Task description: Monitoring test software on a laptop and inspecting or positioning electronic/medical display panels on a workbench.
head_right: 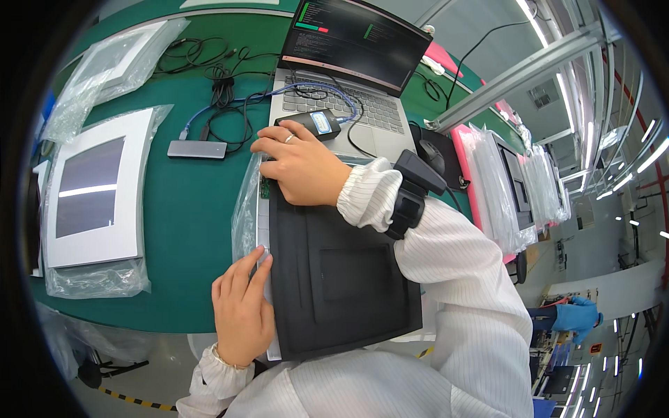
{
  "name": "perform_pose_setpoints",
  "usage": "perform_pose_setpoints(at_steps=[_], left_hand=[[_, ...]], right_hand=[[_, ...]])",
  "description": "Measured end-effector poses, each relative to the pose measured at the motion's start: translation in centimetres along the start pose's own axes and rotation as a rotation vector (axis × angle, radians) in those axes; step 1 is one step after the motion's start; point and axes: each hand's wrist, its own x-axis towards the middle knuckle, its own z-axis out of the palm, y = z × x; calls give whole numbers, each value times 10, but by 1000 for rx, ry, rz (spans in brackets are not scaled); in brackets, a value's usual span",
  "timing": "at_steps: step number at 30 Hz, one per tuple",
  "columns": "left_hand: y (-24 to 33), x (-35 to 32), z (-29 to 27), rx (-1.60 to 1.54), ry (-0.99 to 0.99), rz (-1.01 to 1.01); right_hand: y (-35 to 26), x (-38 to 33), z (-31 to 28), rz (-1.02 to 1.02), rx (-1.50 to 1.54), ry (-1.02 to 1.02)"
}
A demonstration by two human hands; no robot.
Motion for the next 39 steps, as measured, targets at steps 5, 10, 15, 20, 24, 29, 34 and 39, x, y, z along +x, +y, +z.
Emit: perform_pose_setpoints(at_steps=[5, 10, 15, 20, 24, 29, 34, 39], left_hand=[[0, -1, -11, -66, -47, 21], [3, 32, -31, 59, -74, 101], [-31, 75, -10, 222, -18, 163], [-47, 89, -4, 356, -41, 106], [-34, 109, -1, 474, -91, 182], [-33, 117, 3, 659, -105, 178], [-34, 124, 14, 620, -136, 154], [-29, 131, -1, 589, -269, 127]], right_hand=[[-5, -8, -13, 23, 67, 52], [8, -58, -35, 242, 108, 165], [33, -111, -38, 389, 106, 252], [67, -177, -37, 653, 103, 482], [110, -236, -20, 868, -145, 900], [132, -269, 3, 1084, -400, 1165], [133, -272, 26, 1171, -335, 948], [129, -266, 29, 1192, -178, 828]])
